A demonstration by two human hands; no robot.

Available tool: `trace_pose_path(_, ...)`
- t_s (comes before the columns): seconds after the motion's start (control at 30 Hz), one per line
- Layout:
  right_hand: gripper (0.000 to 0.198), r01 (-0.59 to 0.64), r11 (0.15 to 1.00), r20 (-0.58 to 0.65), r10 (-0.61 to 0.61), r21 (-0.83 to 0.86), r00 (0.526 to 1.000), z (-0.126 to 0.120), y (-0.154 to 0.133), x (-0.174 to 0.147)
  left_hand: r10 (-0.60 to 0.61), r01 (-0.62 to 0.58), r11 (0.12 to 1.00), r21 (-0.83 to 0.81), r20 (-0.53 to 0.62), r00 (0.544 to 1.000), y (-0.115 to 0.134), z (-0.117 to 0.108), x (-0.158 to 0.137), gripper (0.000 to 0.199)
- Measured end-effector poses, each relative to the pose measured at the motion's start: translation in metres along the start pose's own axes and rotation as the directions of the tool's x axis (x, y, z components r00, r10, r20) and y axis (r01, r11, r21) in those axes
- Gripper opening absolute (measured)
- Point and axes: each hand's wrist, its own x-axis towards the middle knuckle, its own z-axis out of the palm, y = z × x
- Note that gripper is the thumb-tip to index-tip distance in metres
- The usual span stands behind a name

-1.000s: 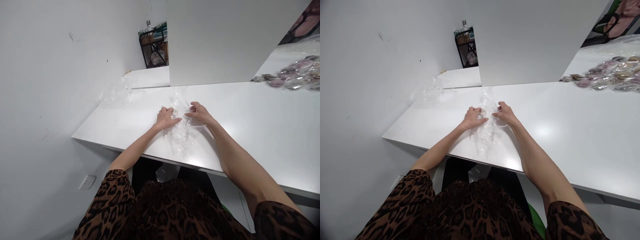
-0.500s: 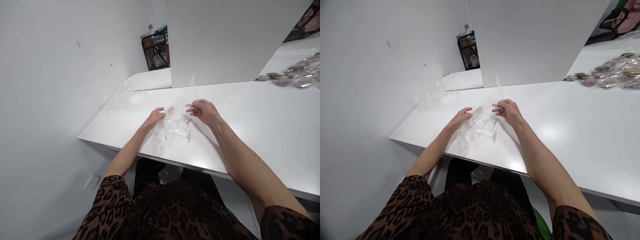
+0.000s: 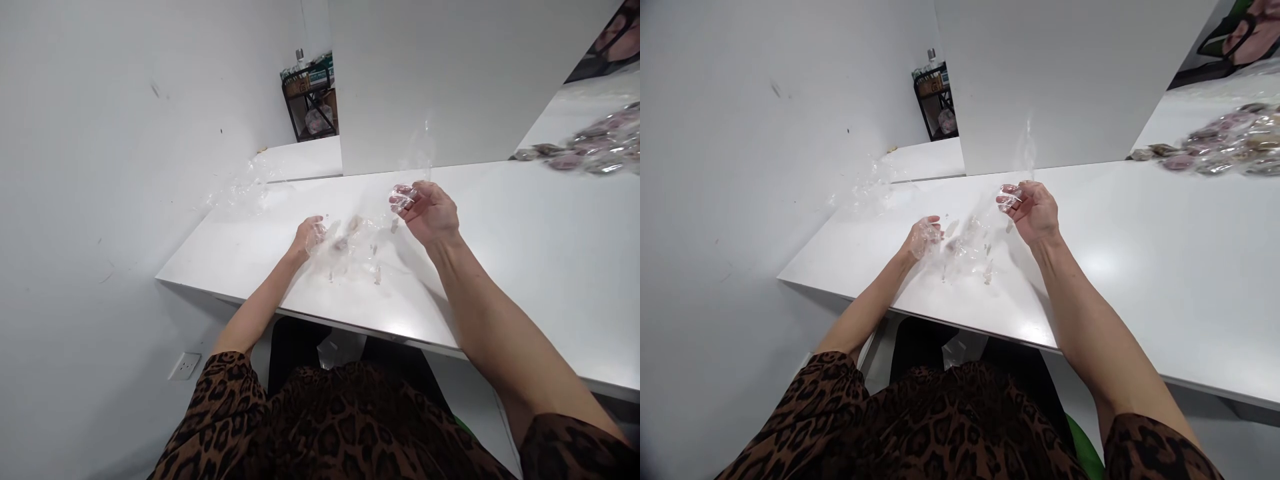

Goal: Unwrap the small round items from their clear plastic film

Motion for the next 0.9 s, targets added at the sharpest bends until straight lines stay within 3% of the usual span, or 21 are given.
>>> trace_pose_path(0.07,0.037,0.008,0.999,0.055,-0.006,-0.033,0.998,0.005,-0.002,-0.006,0.109,-0.106,0.989,0.099,-0.027,0.994,0.01,0.001,-0.008,0.024)
trace_pose_path(0.13,0.043,0.012,1.0,0.113,-0.009,-0.022,0.994,0.012,-0.005,-0.013,0.243,-0.25,0.928,0.275,0.059,0.968,0.025,0.008,-0.022,0.036)
trace_pose_path(0.2,0.045,0.012,1.0,0.165,-0.014,0.009,0.986,0.017,-0.009,-0.021,0.293,-0.367,0.8,0.475,0.225,0.929,0.041,0.021,-0.038,0.056)
trace_pose_path(0.27,0.046,0.009,1.0,0.229,-0.014,0.026,0.973,0.02,-0.014,-0.028,0.247,-0.429,0.65,0.627,0.359,0.9,0.054,0.036,-0.05,0.069)
trace_pose_path(0.33,0.045,0.013,0.999,0.285,-0.021,0.029,0.958,0.022,-0.018,-0.032,0.181,-0.433,0.51,0.743,0.4,0.898,0.063,0.047,-0.053,0.053)
trace_pose_path(0.4,0.045,0.037,0.999,0.279,-0.042,0.025,0.959,0.022,-0.02,-0.032,0.181,-0.409,0.418,0.811,0.367,0.912,0.072,0.049,-0.049,0.032)
trace_pose_path(0.47,0.045,0.069,0.998,0.199,-0.067,-0.005,0.978,0.019,-0.021,-0.028,0.262,-0.401,0.442,0.803,0.312,0.913,0.084,0.043,-0.041,0.029)
trace_pose_path(0.6,0.05,0.087,0.99,0.026,-0.085,-0.11,0.996,0.008,-0.021,-0.014,0.469,-0.45,0.724,0.523,0.105,0.877,0.121,0.022,-0.032,0.015)
trace_pose_path(0.67,0.048,0.084,0.989,-0.016,-0.086,-0.122,0.996,0.001,-0.018,-0.008,0.512,-0.477,0.792,0.382,0.01,0.859,0.142,0.013,-0.033,0.013)
trace_pose_path(0.7,0.047,0.08,0.99,-0.031,-0.084,-0.113,0.996,-0.002,-0.016,-0.005,0.545,-0.509,0.776,0.373,0.01,0.838,0.152,0.01,-0.036,0.014)
trace_pose_path(0.83,0.048,0.05,0.994,-0.049,-0.055,-0.092,0.997,-0.01,-0.006,0.004,0.692,-0.64,0.578,0.506,0.112,0.713,0.183,0.002,-0.05,0.017)
trace_pose_path(0.9,0.049,0.043,0.994,-0.045,-0.048,-0.105,0.998,-0.012,-0.001,0.008,0.708,-0.621,0.625,0.474,-0.009,0.706,0.194,0.0,-0.056,0.013)
